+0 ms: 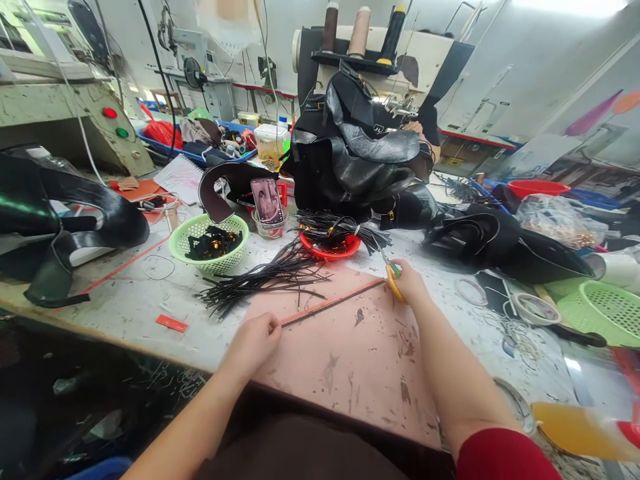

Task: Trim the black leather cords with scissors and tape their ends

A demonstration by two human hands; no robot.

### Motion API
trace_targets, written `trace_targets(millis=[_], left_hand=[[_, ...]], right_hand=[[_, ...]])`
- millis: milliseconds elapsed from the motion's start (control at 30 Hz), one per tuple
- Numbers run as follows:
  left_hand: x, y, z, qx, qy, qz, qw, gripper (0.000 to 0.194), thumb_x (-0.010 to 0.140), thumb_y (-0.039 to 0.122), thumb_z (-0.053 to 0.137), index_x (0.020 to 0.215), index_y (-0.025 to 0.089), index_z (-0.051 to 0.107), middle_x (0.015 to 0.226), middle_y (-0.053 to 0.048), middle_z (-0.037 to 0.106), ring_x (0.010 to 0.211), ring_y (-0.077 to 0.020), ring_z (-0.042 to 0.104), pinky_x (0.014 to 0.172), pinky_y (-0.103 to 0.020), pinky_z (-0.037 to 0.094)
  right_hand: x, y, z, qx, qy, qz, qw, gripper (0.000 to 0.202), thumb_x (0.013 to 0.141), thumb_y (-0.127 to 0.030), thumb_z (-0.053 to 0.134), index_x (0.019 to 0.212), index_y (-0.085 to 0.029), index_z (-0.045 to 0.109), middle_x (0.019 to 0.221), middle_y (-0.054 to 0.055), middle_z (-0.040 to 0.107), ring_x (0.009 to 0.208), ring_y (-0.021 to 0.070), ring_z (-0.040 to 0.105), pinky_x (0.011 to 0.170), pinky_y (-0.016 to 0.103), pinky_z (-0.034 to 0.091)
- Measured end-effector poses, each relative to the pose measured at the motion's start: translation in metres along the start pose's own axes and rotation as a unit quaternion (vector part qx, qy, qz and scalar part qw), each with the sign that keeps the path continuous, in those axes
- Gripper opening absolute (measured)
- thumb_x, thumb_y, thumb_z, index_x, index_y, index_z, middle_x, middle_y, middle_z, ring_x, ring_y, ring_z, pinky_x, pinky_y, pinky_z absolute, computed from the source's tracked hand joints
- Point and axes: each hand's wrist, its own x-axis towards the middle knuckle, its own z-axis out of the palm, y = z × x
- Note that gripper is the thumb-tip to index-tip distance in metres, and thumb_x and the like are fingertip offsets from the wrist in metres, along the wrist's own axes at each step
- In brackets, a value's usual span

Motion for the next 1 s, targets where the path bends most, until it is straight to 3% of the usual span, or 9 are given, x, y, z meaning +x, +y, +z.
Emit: trace_targets(millis=[167,267,367,533,633,800,900,1000], left_hand=[[0.001,0.000,-0.004,-0.060,0.007,-0.002,0.998,0.008,0.060,0.019,0.050,0.051,0.020,0.051,0.051,0.002,0.050,0.053,-0.0143,0.044,0.052,-0.024,0.028],[-0.004,0.002,-0.004,-0.122,-0.012,-0.017,0.992,0.009,0.060,0.026,0.050,0.054,0.019,0.051,0.048,0.004,0.046,0.044,-0.0111,0.040,0.045,-0.022,0.027],[-0.015,0.010,0.002,-0.181,-0.037,-0.036,0.982,0.018,0.061,0.036,0.047,0.060,0.019,0.049,0.046,0.007,0.040,0.035,-0.0075,0.032,0.038,-0.020,0.023],[-0.033,0.037,0.021,-0.386,-0.066,-0.065,0.918,0.023,0.053,0.037,0.059,0.059,0.017,0.048,0.043,0.009,0.039,0.034,-0.0040,0.031,0.037,-0.017,0.021],[-0.044,0.051,0.027,-0.427,-0.061,-0.080,0.899,0.024,0.049,0.033,0.065,0.061,0.016,0.052,0.041,0.008,0.044,0.035,-0.0046,0.036,0.037,-0.016,0.025],[-0.050,0.060,0.033,-0.432,-0.069,-0.094,0.894,0.032,0.041,0.033,0.073,0.061,0.016,0.055,0.045,0.005,0.053,0.042,-0.0084,0.045,0.042,-0.019,0.036],[-0.051,0.066,0.043,-0.428,-0.109,-0.078,0.894,0.034,0.041,0.037,0.074,0.061,0.017,0.056,0.046,0.005,0.054,0.044,-0.0095,0.047,0.043,-0.019,0.038],[-0.057,0.074,0.052,-0.413,-0.134,-0.041,0.900,0.033,0.045,0.042,0.073,0.060,0.018,0.056,0.048,0.004,0.056,0.047,-0.0108,0.048,0.046,-0.020,0.040]], right_hand=[[-0.012,-0.006,-0.009,-0.023,0.009,0.026,0.999,0.045,0.073,-0.027,0.049,0.117,-0.025,0.043,0.084,0.009,0.064,0.074,0.0232,0.059,0.057,0.027,0.039],[-0.027,-0.001,-0.018,-0.048,0.024,0.075,0.996,0.049,0.076,-0.033,0.045,0.121,-0.016,0.038,0.084,0.016,0.063,0.075,0.0288,0.059,0.058,0.033,0.040],[-0.043,0.008,-0.023,-0.064,0.014,0.095,0.993,0.045,0.075,-0.034,0.044,0.113,-0.009,0.047,0.083,0.019,0.063,0.077,0.0317,0.060,0.060,0.037,0.041],[-0.067,0.024,-0.032,-0.052,-0.016,0.033,0.998,0.035,0.071,-0.030,0.052,0.102,-0.016,0.059,0.092,0.012,0.065,0.086,0.0267,0.059,0.066,0.031,0.041],[-0.082,0.048,-0.056,-0.043,0.004,0.036,0.998,0.032,0.077,-0.026,0.045,0.104,-0.018,0.060,0.097,0.008,0.065,0.090,0.0206,0.058,0.072,0.026,0.040],[-0.115,0.112,-0.101,-0.060,0.030,0.121,0.990,0.029,0.080,-0.024,0.040,0.099,-0.019,0.062,0.101,0.005,0.064,0.092,0.0155,0.057,0.073,0.021,0.038],[-0.131,0.137,-0.099,-0.069,-0.002,0.177,0.982,0.030,0.079,-0.034,0.044,0.081,-0.015,0.067,0.086,0.010,0.068,0.083,0.0201,0.060,0.066,0.025,0.039],[-0.135,0.143,-0.075,-0.063,-0.030,0.207,0.976,0.046,0.078,-0.049,0.041,0.077,-0.012,0.068,0.083,0.015,0.068,0.079,0.0229,0.061,0.064,0.027,0.040]])
